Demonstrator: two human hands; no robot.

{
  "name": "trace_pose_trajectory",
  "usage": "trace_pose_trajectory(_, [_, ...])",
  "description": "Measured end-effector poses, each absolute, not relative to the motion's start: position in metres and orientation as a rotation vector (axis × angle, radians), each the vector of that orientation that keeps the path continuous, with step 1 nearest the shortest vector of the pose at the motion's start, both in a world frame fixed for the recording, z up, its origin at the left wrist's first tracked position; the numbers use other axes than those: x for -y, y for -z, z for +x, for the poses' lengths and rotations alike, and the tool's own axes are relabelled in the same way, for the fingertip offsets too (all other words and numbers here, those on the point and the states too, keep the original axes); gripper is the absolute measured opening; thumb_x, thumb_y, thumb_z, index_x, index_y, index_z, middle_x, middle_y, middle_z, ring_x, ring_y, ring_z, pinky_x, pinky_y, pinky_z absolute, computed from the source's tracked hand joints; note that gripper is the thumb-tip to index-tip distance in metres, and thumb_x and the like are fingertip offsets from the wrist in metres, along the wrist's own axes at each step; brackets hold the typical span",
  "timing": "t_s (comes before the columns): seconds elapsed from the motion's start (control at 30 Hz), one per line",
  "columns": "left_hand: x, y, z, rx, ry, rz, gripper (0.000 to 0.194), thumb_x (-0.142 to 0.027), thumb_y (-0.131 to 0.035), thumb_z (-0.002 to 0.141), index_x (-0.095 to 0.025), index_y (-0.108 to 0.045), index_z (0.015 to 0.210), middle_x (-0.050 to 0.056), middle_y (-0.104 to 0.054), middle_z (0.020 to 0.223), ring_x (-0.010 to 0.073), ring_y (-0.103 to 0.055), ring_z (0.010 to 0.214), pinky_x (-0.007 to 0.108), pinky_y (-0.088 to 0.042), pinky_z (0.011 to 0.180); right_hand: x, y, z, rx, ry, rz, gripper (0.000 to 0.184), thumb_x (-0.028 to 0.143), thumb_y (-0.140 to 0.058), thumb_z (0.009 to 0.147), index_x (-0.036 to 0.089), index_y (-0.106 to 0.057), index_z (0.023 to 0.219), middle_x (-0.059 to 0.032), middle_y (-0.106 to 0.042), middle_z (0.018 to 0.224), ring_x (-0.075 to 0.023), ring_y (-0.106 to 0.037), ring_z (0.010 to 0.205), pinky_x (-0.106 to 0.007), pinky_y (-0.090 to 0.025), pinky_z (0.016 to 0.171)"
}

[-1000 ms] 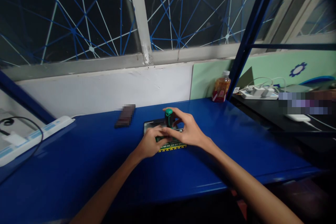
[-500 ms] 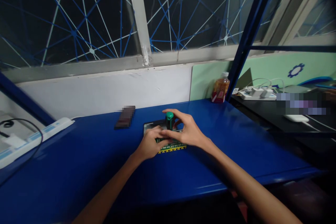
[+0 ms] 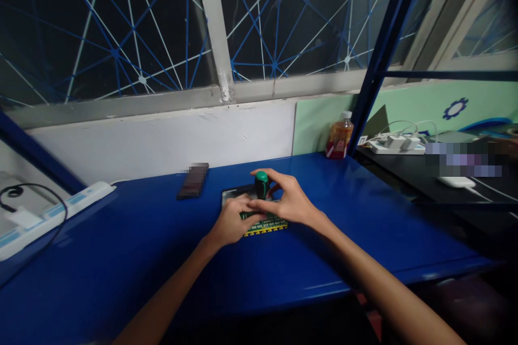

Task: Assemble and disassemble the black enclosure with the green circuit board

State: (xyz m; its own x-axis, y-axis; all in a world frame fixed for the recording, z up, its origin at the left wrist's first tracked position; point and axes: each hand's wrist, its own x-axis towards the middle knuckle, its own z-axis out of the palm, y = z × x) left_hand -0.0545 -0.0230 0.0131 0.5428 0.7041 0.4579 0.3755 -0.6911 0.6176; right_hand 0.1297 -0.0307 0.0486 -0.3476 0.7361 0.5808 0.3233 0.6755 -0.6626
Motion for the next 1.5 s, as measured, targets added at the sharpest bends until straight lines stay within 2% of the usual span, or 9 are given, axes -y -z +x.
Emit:
trace_pose_trajectory(0.23, [0.026, -0.019, -0.056, -0.79, -0.921, 2.334, 0.014, -0.021, -0.063, 0.084, -0.021, -0.075, 0.092, 0.005, -0.072, 0.092, 0.0203, -0.063, 0.091, 0.034, -0.048, 0.085, 0.033, -0.053, 0.133, 1.947, -0.683, -0.73, 0.046, 0.024, -0.06, 0.08, 0.021, -0.05, 0.125, -0.0036, -0.062, 0.093, -0.0154, -0.058, 0.073, -0.032, -0.051, 0.065])
trace_pose_trajectory(0.43, [0.022, -0.014, -0.057, -0.877, -1.0, 2.346, 0.009, -0.024, -0.07, 0.079, -0.02, -0.076, 0.084, 0.004, -0.072, 0.083, 0.0198, -0.062, 0.081, 0.033, -0.048, 0.075, 0.029, -0.049, 0.132, 1.926, -0.625, -0.789, 0.047, 0.027, -0.064, 0.078, 0.02, -0.051, 0.123, -0.0025, -0.062, 0.087, -0.0154, -0.057, 0.071, -0.032, -0.051, 0.065])
trace_pose_trajectory(0.57, [0.022, -0.014, -0.057, -0.875, -0.978, 2.339, 0.011, -0.024, -0.068, 0.08, -0.018, -0.076, 0.078, 0.005, -0.07, 0.076, 0.0197, -0.062, 0.077, 0.033, -0.048, 0.072, 0.031, -0.05, 0.131, 1.932, -0.59, -0.817, 0.05, 0.033, -0.068, 0.077, 0.022, -0.053, 0.123, -0.0047, -0.064, 0.098, -0.0156, -0.057, 0.073, -0.033, -0.051, 0.065])
trace_pose_trajectory(0.67, [0.023, -0.016, -0.057, -0.839, -0.957, 2.331, 0.01, -0.021, -0.065, 0.082, -0.019, -0.076, 0.082, 0.005, -0.071, 0.079, 0.0193, -0.063, 0.079, 0.033, -0.048, 0.074, 0.033, -0.052, 0.132, 1.948, -0.624, -0.766, 0.048, 0.03, -0.064, 0.079, 0.023, -0.051, 0.125, -0.0045, -0.062, 0.103, -0.0152, -0.058, 0.074, -0.033, -0.051, 0.066])
trace_pose_trajectory(0.87, [0.025, -0.019, -0.057, -0.785, -0.929, 2.339, 0.015, -0.018, -0.063, 0.083, -0.02, -0.075, 0.092, 0.005, -0.072, 0.091, 0.0201, -0.063, 0.091, 0.034, -0.048, 0.085, 0.032, -0.051, 0.134, 1.956, -0.691, -0.73, 0.048, 0.021, -0.058, 0.08, 0.021, -0.048, 0.127, -0.0024, -0.065, 0.091, -0.0163, -0.059, 0.076, -0.032, -0.051, 0.067])
trace_pose_trajectory(1.03, [0.022, -0.012, -0.055, -0.899, -1.006, 2.326, 0.01, -0.026, -0.071, 0.077, -0.017, -0.076, 0.079, 0.005, -0.071, 0.077, 0.02, -0.064, 0.077, 0.032, -0.05, 0.073, 0.031, -0.049, 0.132, 1.942, -0.608, -0.795, 0.048, 0.031, -0.067, 0.077, 0.02, -0.053, 0.122, -0.0032, -0.064, 0.09, -0.0152, -0.058, 0.071, -0.031, -0.05, 0.064])
trace_pose_trajectory(1.2, [0.022, -0.01, -0.054, -0.872, -0.994, 2.271, 0.013, -0.025, -0.068, 0.079, -0.016, -0.075, 0.074, 0.006, -0.072, 0.078, 0.0199, -0.066, 0.077, 0.031, -0.051, 0.073, 0.035, -0.054, 0.13, 1.965, -0.539, -0.829, 0.052, 0.04, -0.071, 0.074, 0.02, -0.056, 0.12, -0.0031, -0.064, 0.091, -0.0158, -0.058, 0.071, -0.032, -0.05, 0.067])
trace_pose_trajectory(1.37, [0.024, -0.013, -0.054, -0.813, -0.96, 2.246, 0.011, -0.025, -0.067, 0.082, -0.02, -0.077, 0.082, 0.004, -0.074, 0.088, 0.0192, -0.067, 0.085, 0.031, -0.051, 0.079, 0.038, -0.059, 0.134, 1.948, -0.679, -0.735, 0.048, 0.029, -0.063, 0.08, 0.021, -0.051, 0.126, -0.0051, -0.063, 0.103, -0.0146, -0.059, 0.073, -0.032, -0.052, 0.067])
trace_pose_trajectory(1.5, [0.023, -0.014, -0.054, -0.796, -0.939, 2.258, 0.011, -0.026, -0.068, 0.083, -0.023, -0.077, 0.087, 0.004, -0.074, 0.092, 0.0196, -0.067, 0.089, 0.032, -0.05, 0.084, 0.036, -0.057, 0.136, 1.969, -0.764, -0.684, 0.048, 0.021, -0.059, 0.081, 0.021, -0.048, 0.128, -0.0041, -0.066, 0.097, -0.0166, -0.061, 0.08, -0.033, -0.052, 0.071])
